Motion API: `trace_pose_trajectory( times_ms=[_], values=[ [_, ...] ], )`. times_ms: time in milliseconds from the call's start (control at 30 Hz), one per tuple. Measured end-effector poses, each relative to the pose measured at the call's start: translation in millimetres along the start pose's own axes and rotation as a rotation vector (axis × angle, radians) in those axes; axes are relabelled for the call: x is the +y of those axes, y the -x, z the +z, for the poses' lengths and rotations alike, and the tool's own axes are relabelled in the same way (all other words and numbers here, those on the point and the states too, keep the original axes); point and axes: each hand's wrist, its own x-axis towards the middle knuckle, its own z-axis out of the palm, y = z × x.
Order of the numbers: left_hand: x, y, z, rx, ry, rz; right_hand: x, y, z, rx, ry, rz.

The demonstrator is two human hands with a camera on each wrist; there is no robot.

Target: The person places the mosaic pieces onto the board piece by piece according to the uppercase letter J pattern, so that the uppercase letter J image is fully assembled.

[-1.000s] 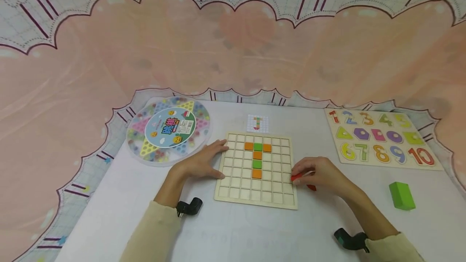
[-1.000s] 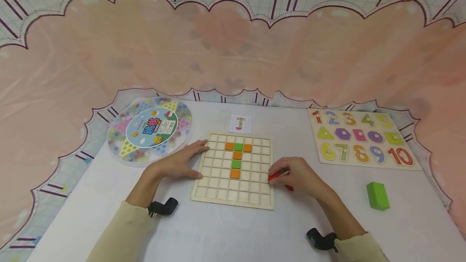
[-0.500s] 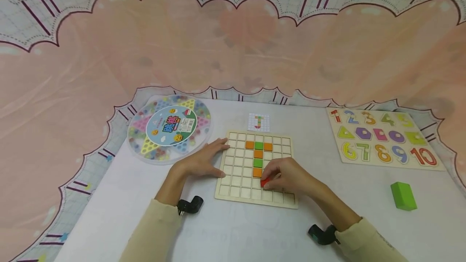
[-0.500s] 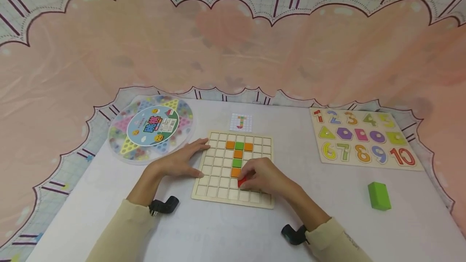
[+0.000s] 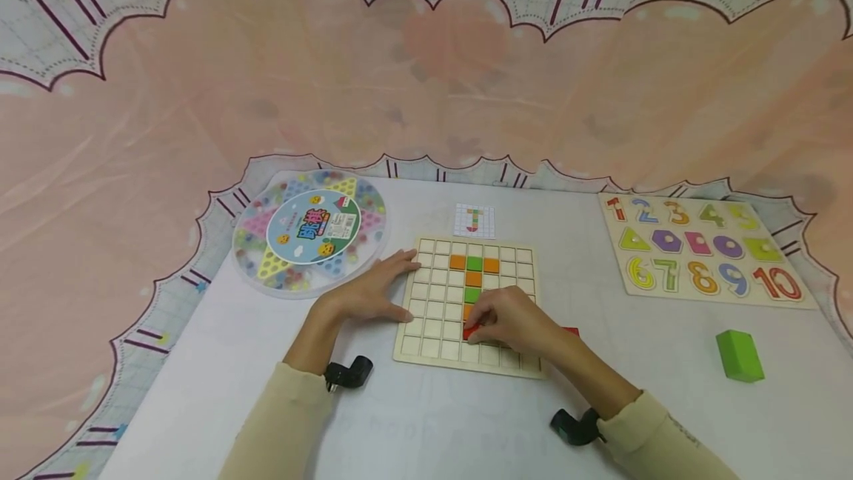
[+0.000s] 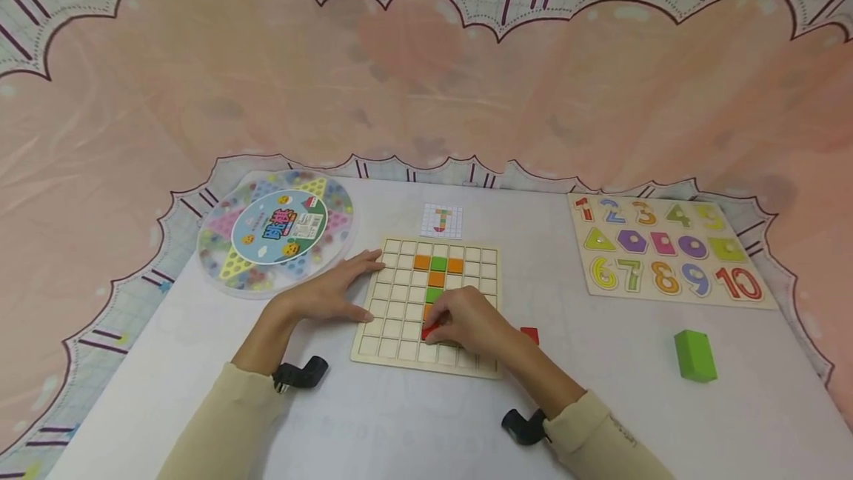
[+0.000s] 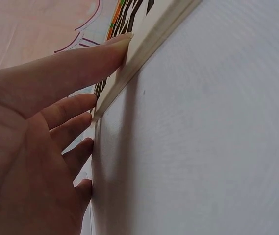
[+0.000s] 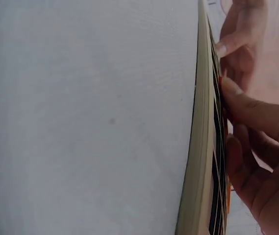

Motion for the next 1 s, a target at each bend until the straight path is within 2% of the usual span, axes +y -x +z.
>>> trace_pose_trajectory(
  times_ms=[233, 433, 700, 867, 1000],
  values=[
    [1.1, 0.7, -2.5, 0.001, -0.002, 0.000, 1, -5, -0.1, 0.013, 0.000, 0.034],
    [0.2, 0.5, -3.3, 0.002, 0.002, 0.000, 3, -7, -1.2, 0.005, -0.040, 0.022],
    [0.9, 0.9, -3.0, -0.007, 0.001, -0.007, 2, -5, -1.4, 0.000, -0.041, 0.031],
    [1.1, 0.5, -2.7, -0.004, 0.001, -0.002, 2, -2, -5.0, -0.004, -0.019, 0.006],
    [1.0, -0.2, -2.1, -0.006, -0.002, -0.001, 2, 4, -11.4, 0.001, 0.010, 0.038]
  ],
)
